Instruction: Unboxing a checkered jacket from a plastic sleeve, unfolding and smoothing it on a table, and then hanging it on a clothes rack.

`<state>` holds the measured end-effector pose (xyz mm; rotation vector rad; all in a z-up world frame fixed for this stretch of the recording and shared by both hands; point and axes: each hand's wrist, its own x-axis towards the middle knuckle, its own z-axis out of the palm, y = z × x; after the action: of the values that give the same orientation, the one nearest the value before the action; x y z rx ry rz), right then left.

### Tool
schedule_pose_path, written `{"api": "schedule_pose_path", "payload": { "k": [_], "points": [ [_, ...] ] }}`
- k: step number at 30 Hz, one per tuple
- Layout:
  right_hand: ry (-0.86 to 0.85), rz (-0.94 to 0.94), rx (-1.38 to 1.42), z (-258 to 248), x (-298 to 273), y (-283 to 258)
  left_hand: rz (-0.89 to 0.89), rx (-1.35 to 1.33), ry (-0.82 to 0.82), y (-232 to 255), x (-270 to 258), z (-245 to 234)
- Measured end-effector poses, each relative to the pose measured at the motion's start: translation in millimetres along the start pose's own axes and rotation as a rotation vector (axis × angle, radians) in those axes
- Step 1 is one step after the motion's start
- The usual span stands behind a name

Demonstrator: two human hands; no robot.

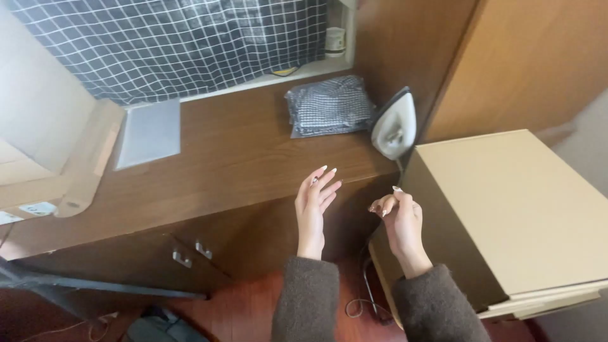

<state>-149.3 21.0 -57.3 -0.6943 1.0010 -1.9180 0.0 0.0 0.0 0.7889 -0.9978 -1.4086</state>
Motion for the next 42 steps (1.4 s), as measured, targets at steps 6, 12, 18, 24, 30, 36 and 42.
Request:
{"api": "schedule_pose_path", "payload": {
  "k": [6, 12, 18, 24, 30, 36, 42],
  "points": [
    [-0.011, 0.091, -0.116, 19.9, 23.4, 93.1, -0.107, 0.004, 0.158, -9.4, 37.6, -107.9],
    [0.022, 0.171, -0.177, 32.0, 53.5, 118.5, -0.187, 0.011, 0.214, -18.9, 69.9, -165.4],
    [-0.025, 0.284, -0.269, 74.0, 85.6, 104.7, -0.243, 0.027, 0.188, -29.0, 109.9, -190.5],
    [-0.023, 0.2, -0.333, 83.4, 145.1, 120.8, -0.296, 0.067, 0.179, -33.6, 159.0, -200.8],
    [0.025, 0.132, -0.337, 73.3, 232.8, 138.7, -0.37, 0.061, 0.224, -59.0, 234.4, -196.3],
    [0.1, -0.005, -0.487, 73.2, 311.0, 139.2, -0.445, 0.17, 0.21, -136.9, 349.2, -203.6],
    [0.169, -0.136, -0.927, 86.7, 353.4, 137.2, -0.53, 0.196, 0.235, -186.3, 429.4, -201.5]
  ]
}}
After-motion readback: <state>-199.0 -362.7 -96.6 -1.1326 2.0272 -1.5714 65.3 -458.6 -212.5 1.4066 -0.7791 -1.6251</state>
